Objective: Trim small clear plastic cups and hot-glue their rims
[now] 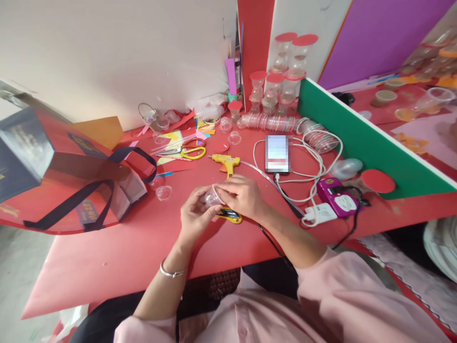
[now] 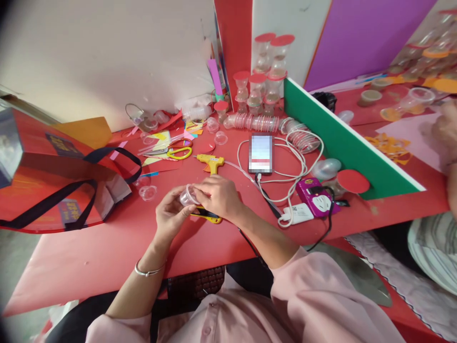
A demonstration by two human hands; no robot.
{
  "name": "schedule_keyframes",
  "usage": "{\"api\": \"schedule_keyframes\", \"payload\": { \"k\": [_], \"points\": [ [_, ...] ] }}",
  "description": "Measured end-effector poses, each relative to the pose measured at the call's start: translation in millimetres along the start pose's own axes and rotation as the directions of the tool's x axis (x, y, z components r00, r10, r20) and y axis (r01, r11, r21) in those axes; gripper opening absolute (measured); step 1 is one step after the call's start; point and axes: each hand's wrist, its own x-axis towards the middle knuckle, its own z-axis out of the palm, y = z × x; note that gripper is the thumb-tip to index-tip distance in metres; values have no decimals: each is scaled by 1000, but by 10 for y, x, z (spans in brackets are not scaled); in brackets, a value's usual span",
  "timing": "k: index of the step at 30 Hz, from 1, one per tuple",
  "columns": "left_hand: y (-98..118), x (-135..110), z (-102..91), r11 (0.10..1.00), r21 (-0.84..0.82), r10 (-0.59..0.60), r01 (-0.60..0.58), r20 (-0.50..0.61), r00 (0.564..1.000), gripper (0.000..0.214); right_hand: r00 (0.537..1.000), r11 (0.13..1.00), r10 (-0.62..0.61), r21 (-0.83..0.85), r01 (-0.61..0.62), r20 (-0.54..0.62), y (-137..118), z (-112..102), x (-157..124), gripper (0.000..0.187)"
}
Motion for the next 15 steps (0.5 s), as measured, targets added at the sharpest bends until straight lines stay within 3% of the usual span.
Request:
{"api": "schedule_keyframes", "payload": {
  "k": [5, 9, 15],
  "points": [
    [36, 12, 13, 985, 149, 80, -85, 39, 996, 52, 990, 963, -128, -230, 138, 60, 64, -57, 23, 28],
    [55, 12, -12, 983, 151, 96, -103, 50, 994, 52, 983, 965, -173, -189, 181, 58, 80, -46, 30, 27],
    [9, -21, -89, 998, 1, -64, 64, 30, 997, 56, 991, 990, -128, -51, 131, 46, 53, -89, 38, 23]
  ]
}}
